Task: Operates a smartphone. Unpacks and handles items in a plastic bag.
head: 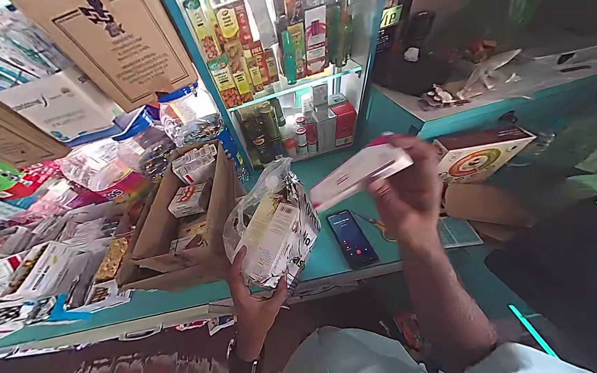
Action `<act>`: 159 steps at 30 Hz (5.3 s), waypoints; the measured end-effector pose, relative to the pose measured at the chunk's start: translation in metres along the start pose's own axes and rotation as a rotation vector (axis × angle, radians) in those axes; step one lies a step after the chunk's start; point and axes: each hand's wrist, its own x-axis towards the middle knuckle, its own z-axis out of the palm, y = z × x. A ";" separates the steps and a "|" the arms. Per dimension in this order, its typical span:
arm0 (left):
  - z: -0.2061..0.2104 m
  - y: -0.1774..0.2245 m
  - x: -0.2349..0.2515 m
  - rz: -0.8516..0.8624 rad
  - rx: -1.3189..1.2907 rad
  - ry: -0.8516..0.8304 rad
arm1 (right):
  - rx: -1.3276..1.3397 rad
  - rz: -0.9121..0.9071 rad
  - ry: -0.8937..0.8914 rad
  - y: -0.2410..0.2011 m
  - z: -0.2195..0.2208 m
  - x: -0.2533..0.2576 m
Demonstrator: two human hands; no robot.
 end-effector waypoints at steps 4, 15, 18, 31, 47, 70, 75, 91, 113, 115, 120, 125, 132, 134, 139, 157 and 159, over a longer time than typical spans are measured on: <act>-0.001 -0.004 -0.002 -0.011 0.008 -0.003 | -0.277 0.416 0.330 0.089 -0.045 -0.035; 0.002 0.004 -0.010 -0.026 0.045 -0.033 | -0.207 0.190 0.042 0.037 0.009 -0.016; 0.004 0.006 -0.007 0.012 0.034 -0.026 | -0.147 0.029 -0.374 -0.011 0.049 0.010; -0.001 0.006 -0.016 -0.003 0.044 -0.043 | -0.768 0.399 -0.988 -0.009 0.154 0.028; -0.007 0.003 -0.023 0.032 -0.014 -0.057 | -0.817 0.565 -0.944 -0.022 0.188 0.026; 0.011 0.012 -0.029 0.043 0.133 0.043 | -0.594 0.069 -0.823 -0.005 0.123 0.010; 0.010 0.006 -0.032 0.120 0.118 0.014 | -0.560 0.146 -0.800 -0.021 0.111 0.008; 0.008 0.001 -0.032 0.160 0.130 -0.028 | -0.464 -0.197 -0.865 -0.009 0.076 0.011; 0.011 -0.005 -0.025 0.011 -0.081 0.043 | 0.925 0.707 0.565 0.106 -0.036 -0.066; 0.013 -0.005 -0.027 -0.008 -0.110 0.043 | 0.815 0.778 0.635 0.121 -0.026 -0.066; 0.015 -0.008 -0.030 -0.009 -0.100 0.051 | 0.014 0.827 0.414 0.167 -0.029 -0.083; 0.014 -0.007 -0.028 0.006 -0.073 0.081 | -0.749 0.878 -0.085 0.197 -0.023 -0.083; 0.013 -0.005 -0.028 -0.031 -0.075 0.068 | -0.575 0.438 0.250 0.091 -0.002 -0.035; 0.013 -0.006 -0.034 -0.016 -0.064 0.074 | -0.283 0.210 0.208 0.035 0.016 -0.018; 0.013 -0.003 -0.033 0.033 -0.045 0.035 | -0.771 0.354 -0.602 -0.028 0.063 0.023; 0.017 0.013 -0.033 0.076 -0.074 0.015 | -0.451 0.578 -0.761 -0.038 0.086 0.044; 0.017 0.010 -0.033 0.086 -0.069 0.019 | -0.280 0.524 -0.670 -0.045 0.082 0.047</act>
